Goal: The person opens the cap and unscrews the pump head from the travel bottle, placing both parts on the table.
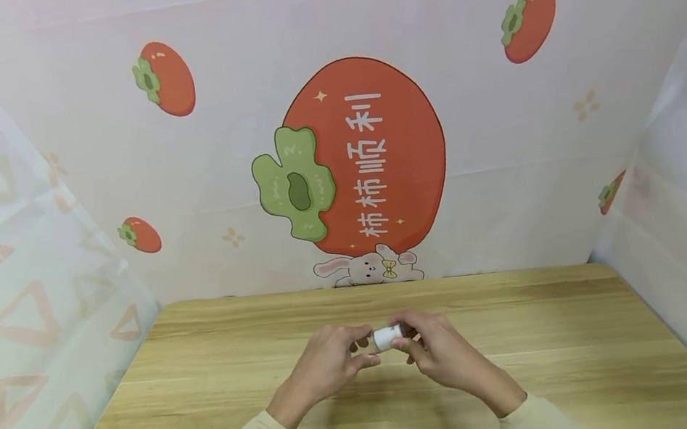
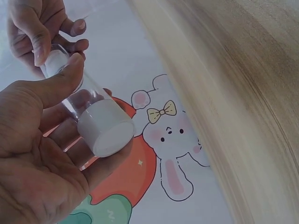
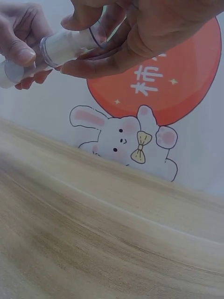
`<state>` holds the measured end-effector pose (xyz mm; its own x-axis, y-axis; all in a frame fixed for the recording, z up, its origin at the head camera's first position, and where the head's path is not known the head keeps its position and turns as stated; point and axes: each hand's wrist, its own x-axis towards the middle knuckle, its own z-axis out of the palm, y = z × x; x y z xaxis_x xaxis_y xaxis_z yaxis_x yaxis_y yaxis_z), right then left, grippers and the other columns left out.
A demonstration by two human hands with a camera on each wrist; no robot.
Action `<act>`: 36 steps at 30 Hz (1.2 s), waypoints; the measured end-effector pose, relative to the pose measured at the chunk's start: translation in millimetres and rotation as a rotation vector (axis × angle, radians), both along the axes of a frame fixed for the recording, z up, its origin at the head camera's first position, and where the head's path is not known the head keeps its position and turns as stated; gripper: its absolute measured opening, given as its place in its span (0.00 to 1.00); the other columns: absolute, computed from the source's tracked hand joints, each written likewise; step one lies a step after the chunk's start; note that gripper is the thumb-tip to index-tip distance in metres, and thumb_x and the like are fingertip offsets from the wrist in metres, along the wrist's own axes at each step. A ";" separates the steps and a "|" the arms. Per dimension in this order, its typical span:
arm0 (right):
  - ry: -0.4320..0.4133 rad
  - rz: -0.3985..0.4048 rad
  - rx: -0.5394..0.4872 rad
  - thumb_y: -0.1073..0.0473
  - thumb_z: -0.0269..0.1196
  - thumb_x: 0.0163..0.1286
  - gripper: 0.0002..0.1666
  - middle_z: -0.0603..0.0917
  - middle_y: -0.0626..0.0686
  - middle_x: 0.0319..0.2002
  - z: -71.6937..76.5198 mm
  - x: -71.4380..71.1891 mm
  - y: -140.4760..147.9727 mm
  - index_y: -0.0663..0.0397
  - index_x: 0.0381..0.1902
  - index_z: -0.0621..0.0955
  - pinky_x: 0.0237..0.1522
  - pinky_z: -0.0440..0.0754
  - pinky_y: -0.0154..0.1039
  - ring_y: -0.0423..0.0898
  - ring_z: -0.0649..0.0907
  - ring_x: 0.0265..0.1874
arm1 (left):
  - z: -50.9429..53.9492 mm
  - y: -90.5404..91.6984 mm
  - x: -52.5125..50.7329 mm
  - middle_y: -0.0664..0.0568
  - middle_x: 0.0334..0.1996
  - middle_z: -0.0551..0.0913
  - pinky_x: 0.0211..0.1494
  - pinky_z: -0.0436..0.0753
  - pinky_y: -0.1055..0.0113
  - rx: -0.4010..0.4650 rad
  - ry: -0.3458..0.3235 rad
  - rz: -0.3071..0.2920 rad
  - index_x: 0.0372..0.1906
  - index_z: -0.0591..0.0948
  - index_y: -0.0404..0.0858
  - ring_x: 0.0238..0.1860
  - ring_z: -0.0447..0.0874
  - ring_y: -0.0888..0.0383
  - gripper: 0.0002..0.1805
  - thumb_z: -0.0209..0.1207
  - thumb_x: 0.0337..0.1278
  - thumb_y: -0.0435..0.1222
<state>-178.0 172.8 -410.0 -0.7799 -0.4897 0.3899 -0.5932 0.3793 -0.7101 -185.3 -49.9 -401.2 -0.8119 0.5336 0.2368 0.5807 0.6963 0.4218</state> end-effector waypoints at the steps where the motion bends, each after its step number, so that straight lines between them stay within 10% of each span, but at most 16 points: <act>1: -0.016 -0.004 -0.005 0.67 0.62 0.73 0.11 0.83 0.52 0.35 0.1 0.1 -0.3 0.60 0.51 0.80 0.27 0.86 0.35 0.41 0.82 0.29 | 0.2 -0.1 -0.1 0.54 0.36 0.89 0.34 0.80 0.70 0.000 -0.003 0.000 0.41 0.87 0.44 0.32 0.83 0.63 0.11 0.72 0.57 0.44; 16: -0.338 -0.075 -0.141 0.61 0.70 0.68 0.18 0.84 0.58 0.40 6.2 -0.7 -1.8 0.66 0.51 0.80 0.34 0.88 0.41 0.51 0.87 0.33 | -1.4 2.1 -0.1 0.53 0.38 0.90 0.36 0.84 0.69 0.013 0.056 0.044 0.47 0.89 0.42 0.37 0.89 0.58 0.17 0.74 0.54 0.44; 36: -0.223 -0.105 -0.092 0.66 0.73 0.62 0.13 0.87 0.54 0.40 5.4 -1.0 -1.1 0.63 0.45 0.87 0.38 0.87 0.36 0.45 0.86 0.35 | -4.8 2.4 -0.7 0.59 0.31 0.88 0.32 0.77 0.73 0.052 0.043 0.014 0.42 0.89 0.44 0.28 0.79 0.66 0.12 0.74 0.54 0.42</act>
<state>-179.0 171.7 -404.6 -0.8960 -0.3724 0.2419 -0.3792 0.3581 -0.8532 -186.0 -47.5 -406.0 -0.8075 0.5085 0.2990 0.5896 0.6823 0.4323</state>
